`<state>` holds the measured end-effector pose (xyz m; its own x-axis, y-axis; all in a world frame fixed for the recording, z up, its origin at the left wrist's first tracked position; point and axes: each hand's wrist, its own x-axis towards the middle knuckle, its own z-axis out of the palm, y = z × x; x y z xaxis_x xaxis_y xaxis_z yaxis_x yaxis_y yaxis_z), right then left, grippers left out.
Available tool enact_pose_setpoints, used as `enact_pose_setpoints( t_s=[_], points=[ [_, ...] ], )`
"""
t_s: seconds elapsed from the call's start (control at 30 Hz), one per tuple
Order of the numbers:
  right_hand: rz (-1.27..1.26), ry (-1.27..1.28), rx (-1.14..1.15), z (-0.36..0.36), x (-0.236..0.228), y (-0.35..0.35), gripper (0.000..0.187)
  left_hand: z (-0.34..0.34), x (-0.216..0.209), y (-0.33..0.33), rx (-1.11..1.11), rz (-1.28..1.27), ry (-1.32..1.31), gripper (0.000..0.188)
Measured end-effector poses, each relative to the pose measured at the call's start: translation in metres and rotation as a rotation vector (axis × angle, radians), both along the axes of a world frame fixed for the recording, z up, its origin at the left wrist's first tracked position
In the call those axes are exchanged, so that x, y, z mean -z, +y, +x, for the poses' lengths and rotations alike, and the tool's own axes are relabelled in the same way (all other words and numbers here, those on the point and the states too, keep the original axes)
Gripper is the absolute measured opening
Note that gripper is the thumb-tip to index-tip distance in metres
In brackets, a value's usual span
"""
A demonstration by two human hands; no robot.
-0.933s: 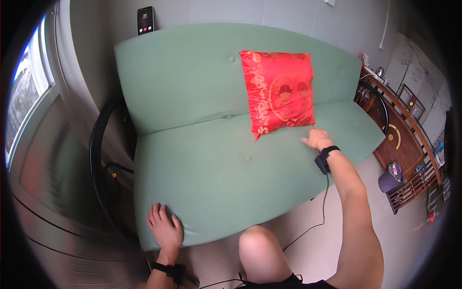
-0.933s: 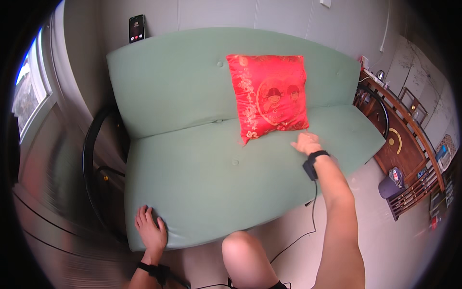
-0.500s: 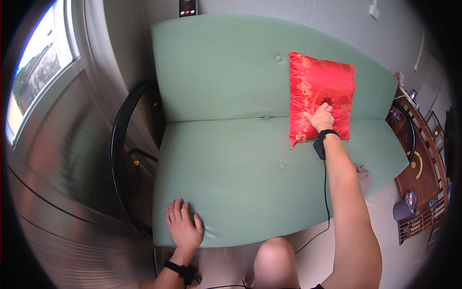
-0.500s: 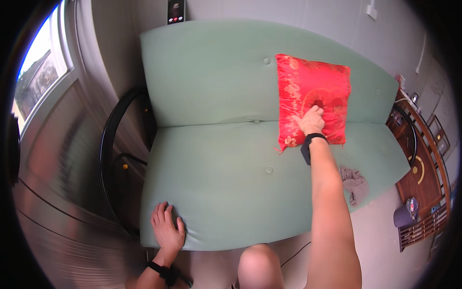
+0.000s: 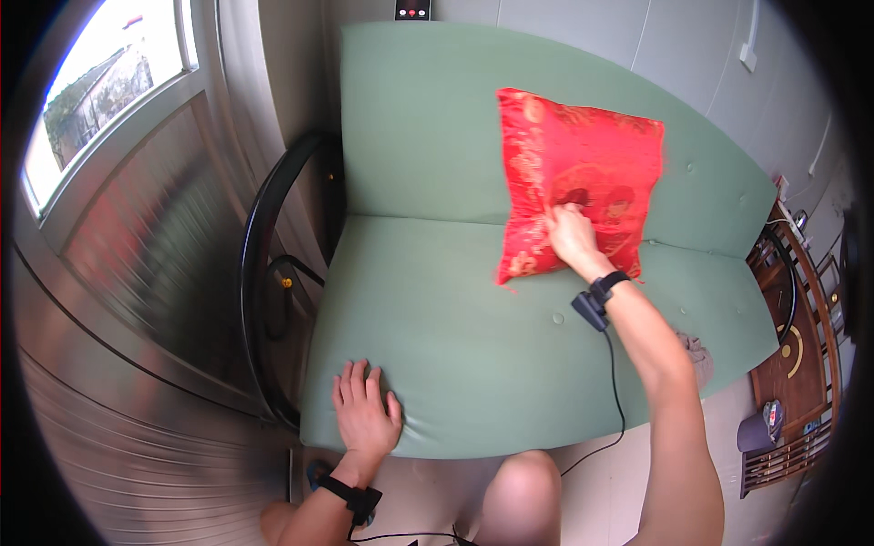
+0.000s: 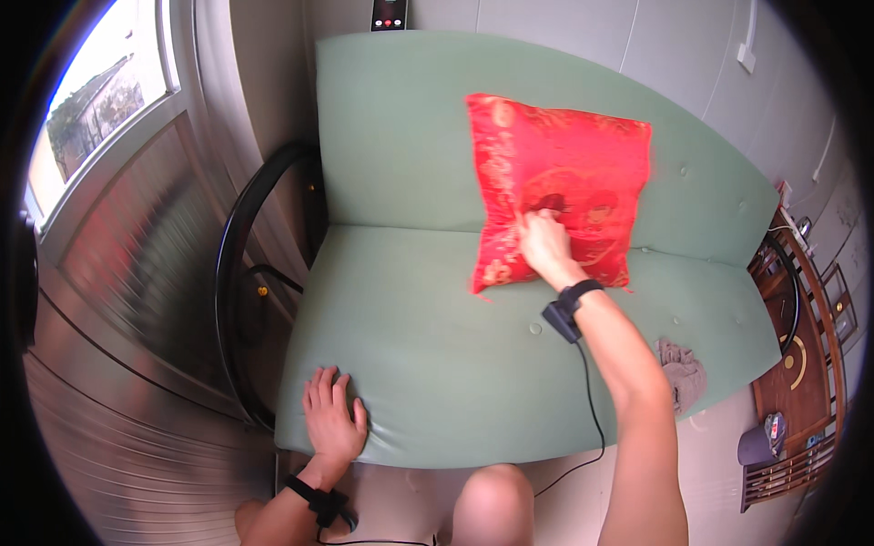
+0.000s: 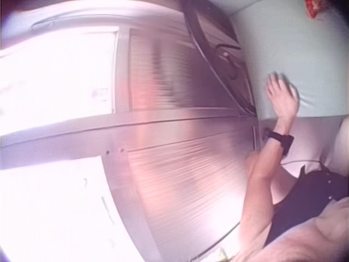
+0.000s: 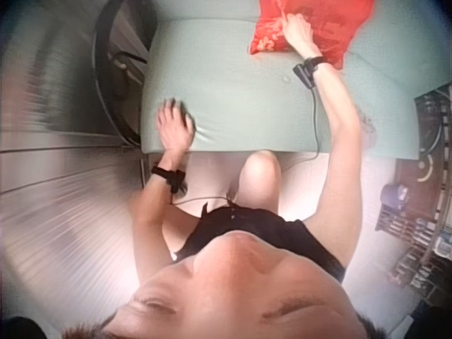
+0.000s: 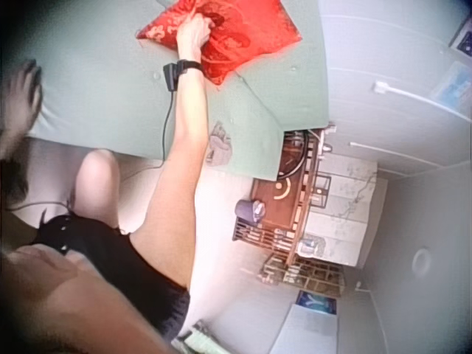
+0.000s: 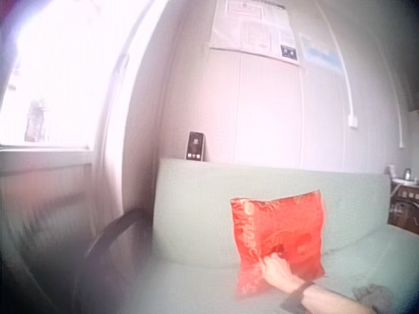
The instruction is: The person wipes the surface and edges of a light green couch with a cloth, moving a red pillow to clean the area behind and beneath it.
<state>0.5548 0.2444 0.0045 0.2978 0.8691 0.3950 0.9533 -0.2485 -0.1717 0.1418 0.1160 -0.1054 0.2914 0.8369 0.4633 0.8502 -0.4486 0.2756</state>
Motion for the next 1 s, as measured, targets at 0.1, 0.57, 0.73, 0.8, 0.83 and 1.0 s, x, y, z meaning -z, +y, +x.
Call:
enact_pose_setpoints(
  t_s=[0.1, 0.57, 0.73, 0.8, 0.83, 1.0],
  points=[
    [0.034, 0.012, -0.182, -0.063, -0.005, 0.039, 0.033, 0.0, 0.0, 0.001, 0.002, 0.012, -0.006, 0.042],
    [0.183, 0.036, -0.293, -0.205, 0.004, 0.122, 0.03, 0.005, 0.006, 0.001, 0.008, -0.013, -0.031, 0.043],
    [0.065, -0.044, -0.468, -0.253, -0.017, 0.121, 0.023, 0.0, 0.004, 0.002, 0.012, -0.045, -0.033, 0.043],
    [0.076, 0.084, -0.374, -0.276, -0.004, 0.136, 0.029, 0.0, 0.004, 0.001, 0.013, -0.04, -0.022, 0.044],
    [-0.021, 0.207, -0.323, -0.284, -0.007, 0.141, 0.041, 0.001, 0.004, 0.001, 0.006, -0.035, -0.021, 0.044],
    [-0.18, 0.338, -0.315, -0.282, -0.014, 0.127, 0.044, 0.002, 0.004, -0.001, 0.021, -0.041, -0.025, 0.044]
  ],
)
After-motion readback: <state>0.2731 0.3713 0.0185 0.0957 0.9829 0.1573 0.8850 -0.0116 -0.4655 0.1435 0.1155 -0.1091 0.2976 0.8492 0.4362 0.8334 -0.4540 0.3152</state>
